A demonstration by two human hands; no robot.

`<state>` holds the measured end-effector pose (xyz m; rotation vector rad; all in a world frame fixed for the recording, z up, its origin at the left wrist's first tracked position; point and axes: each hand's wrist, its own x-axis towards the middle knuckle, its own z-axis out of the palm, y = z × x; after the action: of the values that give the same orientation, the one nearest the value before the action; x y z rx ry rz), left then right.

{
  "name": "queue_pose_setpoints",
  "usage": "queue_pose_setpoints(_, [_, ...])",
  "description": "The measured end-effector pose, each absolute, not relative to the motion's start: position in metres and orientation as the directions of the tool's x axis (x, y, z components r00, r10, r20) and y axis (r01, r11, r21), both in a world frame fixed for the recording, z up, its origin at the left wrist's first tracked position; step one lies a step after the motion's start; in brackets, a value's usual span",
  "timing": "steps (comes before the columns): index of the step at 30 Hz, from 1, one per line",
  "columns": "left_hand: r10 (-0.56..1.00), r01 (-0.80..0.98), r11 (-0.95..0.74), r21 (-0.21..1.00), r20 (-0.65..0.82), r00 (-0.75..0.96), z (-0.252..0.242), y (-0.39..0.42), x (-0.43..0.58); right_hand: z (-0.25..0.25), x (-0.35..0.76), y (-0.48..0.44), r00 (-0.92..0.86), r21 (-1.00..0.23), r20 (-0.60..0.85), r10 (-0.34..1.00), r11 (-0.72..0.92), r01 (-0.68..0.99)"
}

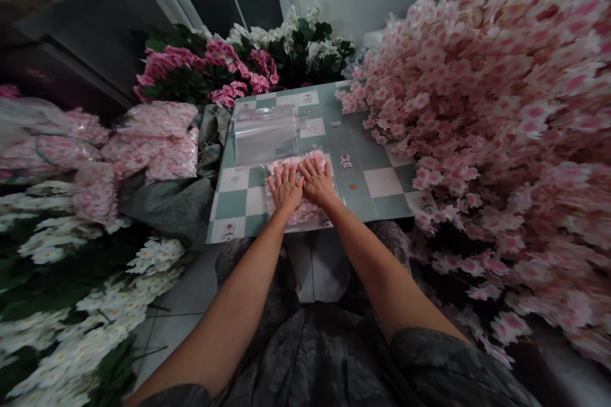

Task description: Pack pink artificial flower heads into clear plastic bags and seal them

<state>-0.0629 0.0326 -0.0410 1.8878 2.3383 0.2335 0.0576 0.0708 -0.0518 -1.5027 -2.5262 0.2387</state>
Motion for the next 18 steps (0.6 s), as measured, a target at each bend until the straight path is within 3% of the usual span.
queue_pose_setpoints(6, [0.976, 0.964, 0.214, 0.157, -0.007, -0.216, -0.0414, 0.0325, -0.0622, -0.05, 0.0574, 0.0694, -0.463, -0.242, 0.069, 0.884, 0.465, 0.852])
queue_pose_setpoints(18, [0.978, 0.96, 0.209, 0.186, -0.03, -0.208, -0.0374, 0.0333, -0.0603, -0.0573, 0.059, 0.0704, -0.467, -0.309, 0.104, 0.878, 0.475, 0.824])
